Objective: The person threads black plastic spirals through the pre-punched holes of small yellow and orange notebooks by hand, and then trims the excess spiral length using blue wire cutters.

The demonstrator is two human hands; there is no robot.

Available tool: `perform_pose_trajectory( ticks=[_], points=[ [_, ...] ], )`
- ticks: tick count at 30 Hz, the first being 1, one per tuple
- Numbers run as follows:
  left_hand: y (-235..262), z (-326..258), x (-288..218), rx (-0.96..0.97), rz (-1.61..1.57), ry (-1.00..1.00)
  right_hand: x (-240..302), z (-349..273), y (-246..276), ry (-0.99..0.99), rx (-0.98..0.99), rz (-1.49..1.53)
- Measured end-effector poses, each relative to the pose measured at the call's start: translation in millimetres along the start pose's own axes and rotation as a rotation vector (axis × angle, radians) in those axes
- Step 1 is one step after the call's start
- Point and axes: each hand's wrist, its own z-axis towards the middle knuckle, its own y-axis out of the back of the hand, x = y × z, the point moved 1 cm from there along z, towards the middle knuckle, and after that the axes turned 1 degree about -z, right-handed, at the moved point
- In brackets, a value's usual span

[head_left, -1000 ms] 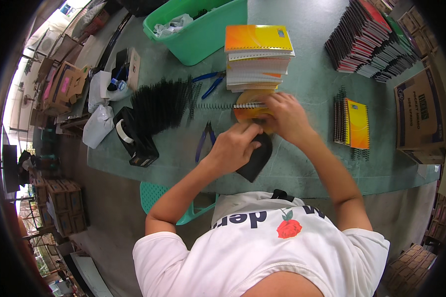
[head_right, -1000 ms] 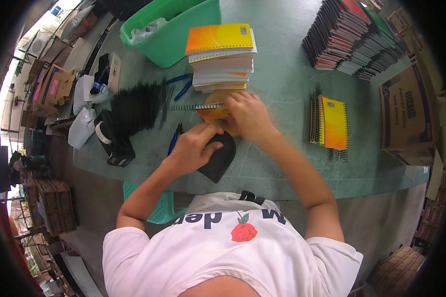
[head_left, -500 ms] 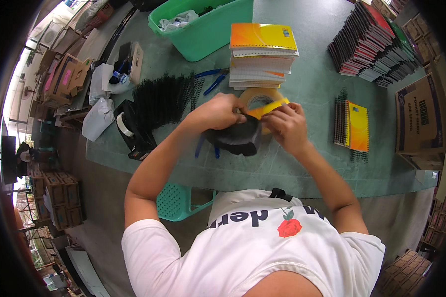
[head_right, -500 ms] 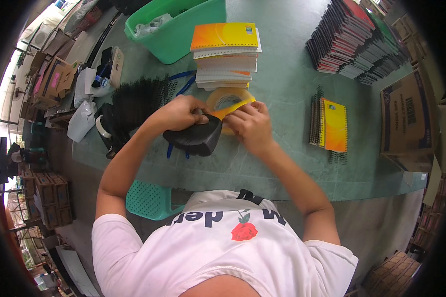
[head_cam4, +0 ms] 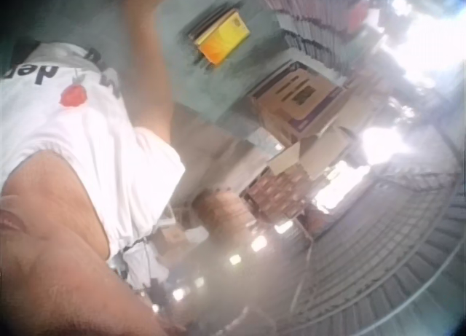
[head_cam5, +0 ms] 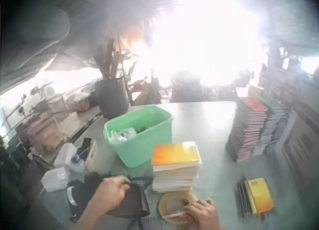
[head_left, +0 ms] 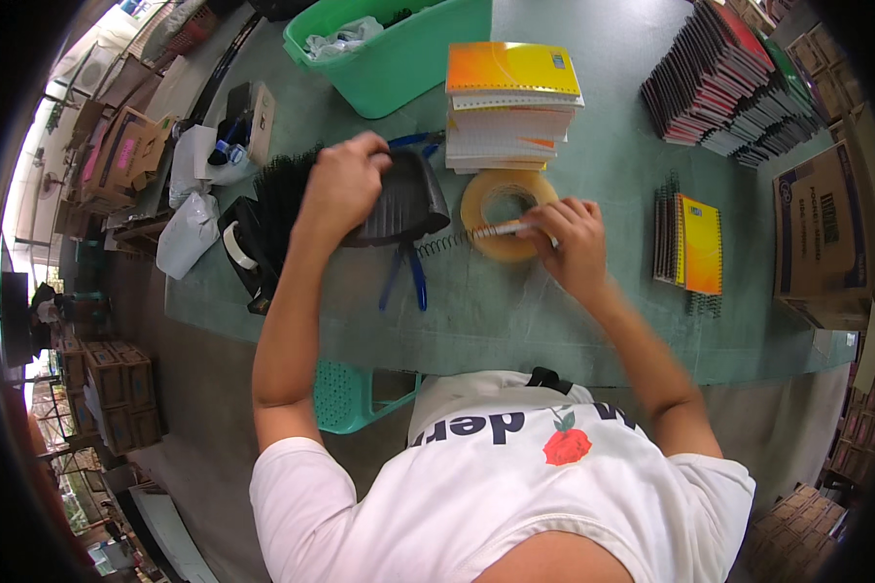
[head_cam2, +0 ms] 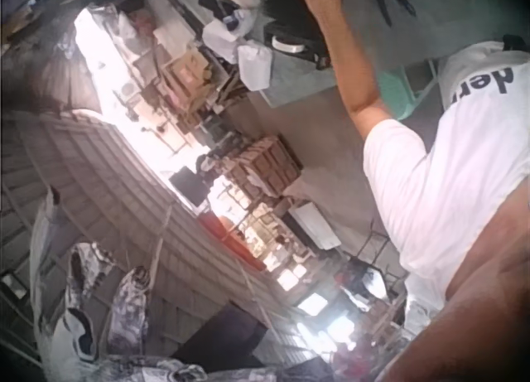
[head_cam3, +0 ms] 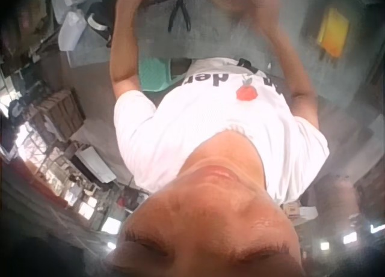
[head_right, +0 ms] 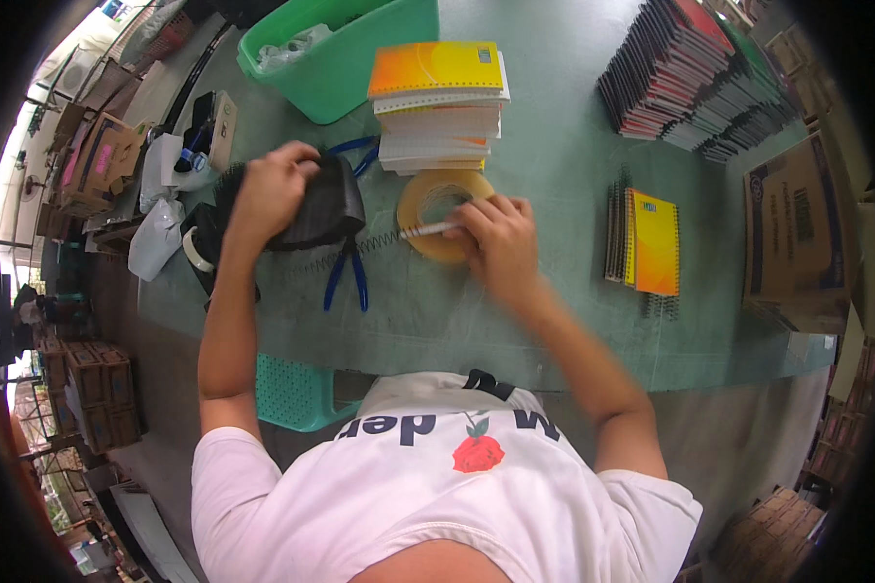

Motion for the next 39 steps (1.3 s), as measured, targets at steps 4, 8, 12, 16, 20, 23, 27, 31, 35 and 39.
perform_pose_trajectory(
  ticks=[4, 8, 12, 16, 20, 23, 27, 31, 35, 39],
  points=[
    [35.4, -20.8, -65.8, -0.424, -0.247, -0.119, -8.2, 13.2, -2.8, -0.042, -0.022, -0.047],
    [-32.2, -60.1, -66.4, -0.262, 0.023, -0.354, -2.1, 22.9, -0.5, -0.137, 0.054, 0.004],
    [-77.1, -87.3, -61.3, -0.021, -0.122, -0.439, -5.6, 26.8, -2.6, -0.137, 0.064, 0.004],
    [-38.8, -65.8, -70.5, -0.325, -0.212, -0.313, -4.9, 18.5, -5.9, -0.143, 0.017, 0.029],
    [-79.1, -81.8, -58.0, 0.002, -0.194, -0.402, -4.7, 23.5, -8.8, -0.123, 0.046, -0.053],
    [-42.3, -56.9, -69.7, -0.454, -0.240, -0.324, -2.7, 18.9, -6.1, -0.116, 0.052, -0.068],
    [-81.9, -61.6, -56.9, -0.049, -0.175, -0.393, -3.8, 19.0, -6.6, -0.073, 0.040, 0.046],
    [-64.8, -58.3, -66.6, -0.209, -0.307, -0.341, -16.8, 16.7, 17.1, -0.293, 0.155, 0.239],
    [-71.7, -46.5, -61.9, -0.115, -0.244, -0.280, -42.7, 0.7, 4.1, -0.514, 0.181, 0.922],
    [-75.1, -55.5, -69.5, -0.084, -0.281, -0.376, -46.2, 0.5, -5.6, -0.533, 0.145, 0.989]
  ],
)
